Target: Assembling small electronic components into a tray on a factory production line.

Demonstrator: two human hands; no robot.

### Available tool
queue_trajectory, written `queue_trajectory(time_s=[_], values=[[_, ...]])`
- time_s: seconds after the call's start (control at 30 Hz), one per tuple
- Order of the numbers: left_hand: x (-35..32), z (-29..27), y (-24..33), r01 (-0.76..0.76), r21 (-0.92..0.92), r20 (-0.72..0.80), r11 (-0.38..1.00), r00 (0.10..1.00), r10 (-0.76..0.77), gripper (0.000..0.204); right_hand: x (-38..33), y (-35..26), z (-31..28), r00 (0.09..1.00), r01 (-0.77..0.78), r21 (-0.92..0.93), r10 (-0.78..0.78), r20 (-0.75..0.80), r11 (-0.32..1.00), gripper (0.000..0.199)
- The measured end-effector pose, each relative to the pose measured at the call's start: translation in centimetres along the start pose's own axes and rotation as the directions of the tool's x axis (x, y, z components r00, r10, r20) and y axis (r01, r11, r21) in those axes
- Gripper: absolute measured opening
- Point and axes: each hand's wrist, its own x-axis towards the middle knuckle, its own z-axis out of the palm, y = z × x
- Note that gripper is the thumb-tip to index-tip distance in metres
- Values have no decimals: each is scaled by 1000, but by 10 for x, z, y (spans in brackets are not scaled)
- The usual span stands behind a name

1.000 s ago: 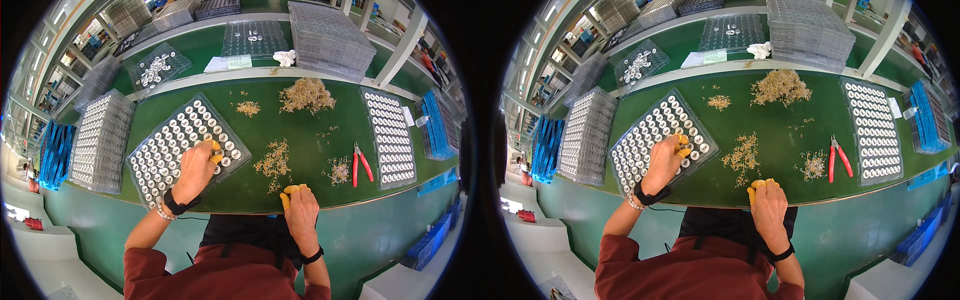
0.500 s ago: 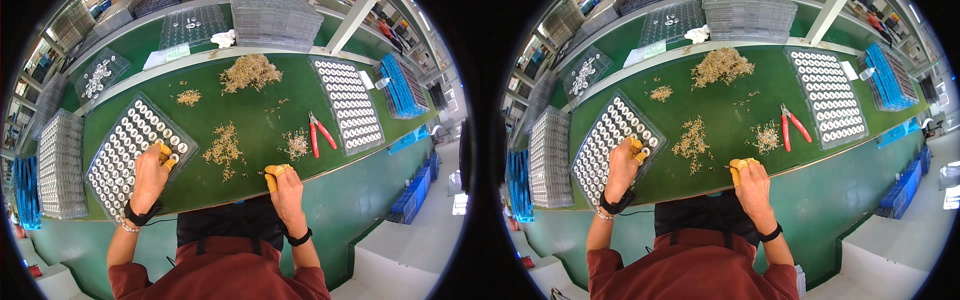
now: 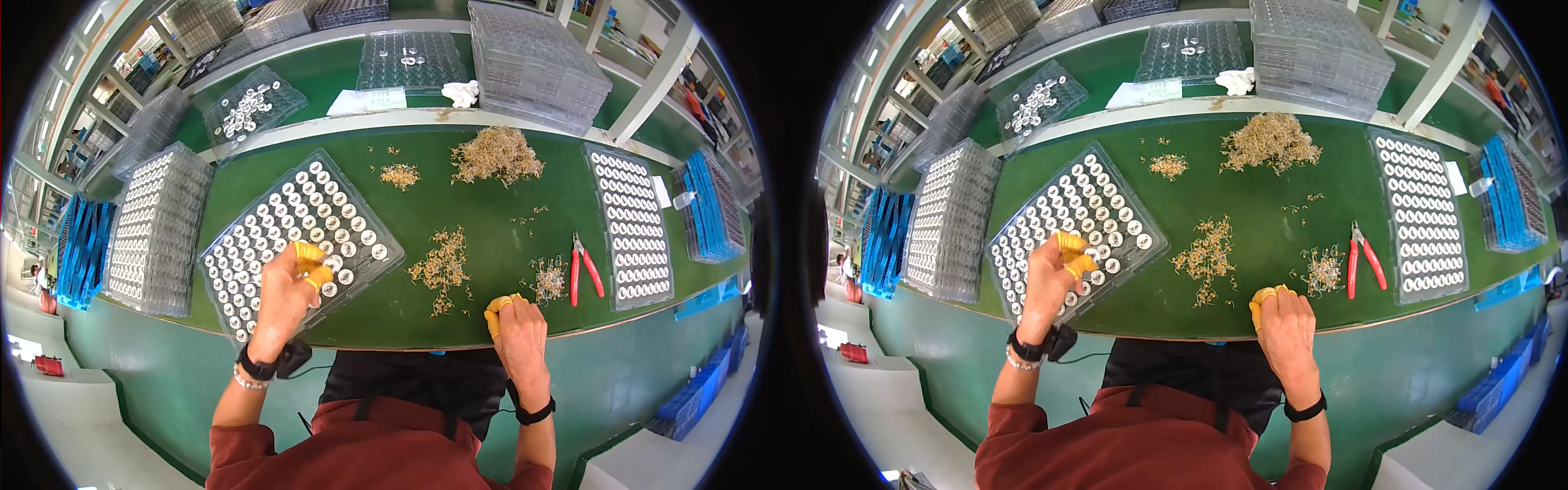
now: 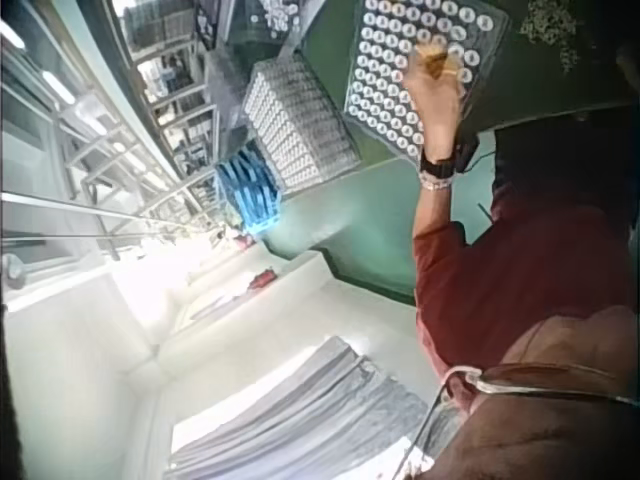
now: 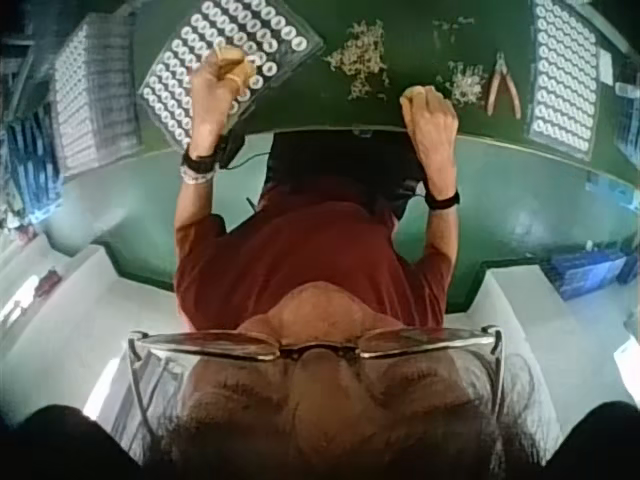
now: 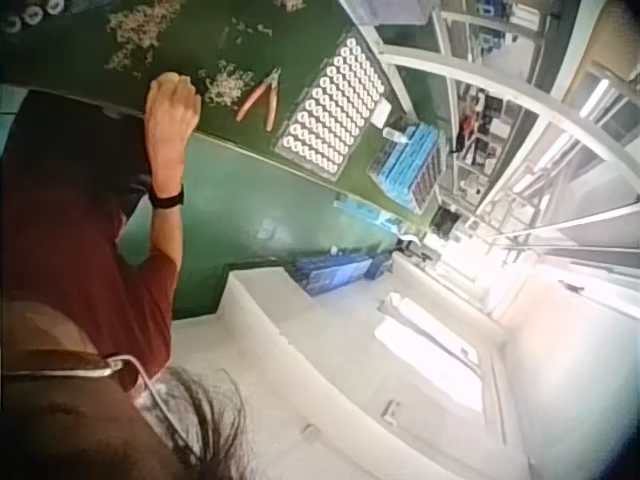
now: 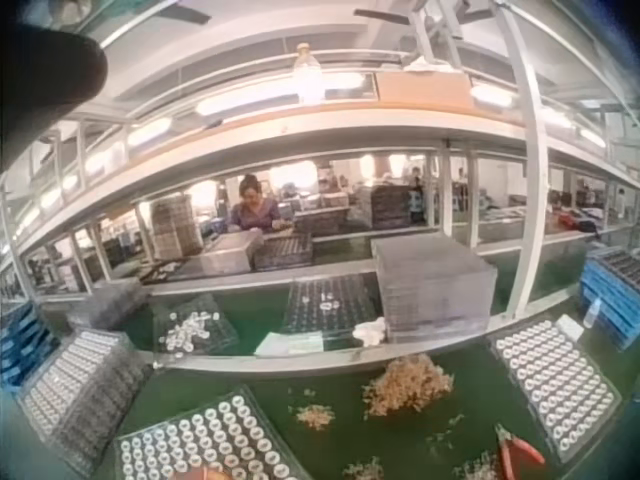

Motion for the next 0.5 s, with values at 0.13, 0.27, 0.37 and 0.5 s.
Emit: queue_trajectory(time_s=[0.13, 0.27, 0.37, 0.5], values=[[-33, 13, -7, 73, -304, 97, 950, 994, -46, 16, 8, -12, 0, 999, -34, 69, 35, -4, 997, 14], [-43, 29, -13, 80, -337, 73, 938, 996, -59, 21, 7, -16, -5, 998, -63, 125, 63, 0, 990, 15], [-26, 24, -10, 27, -103, -19, 994, 999, -29, 30, -1, -12, -7, 998, -55, 135, 60, -32, 989, 16], [5, 7, 0, -39, 164, 76, 986, 997, 26, 35, -6, -9, -2, 997, -70, 63, 72, -34, 996, 13]])
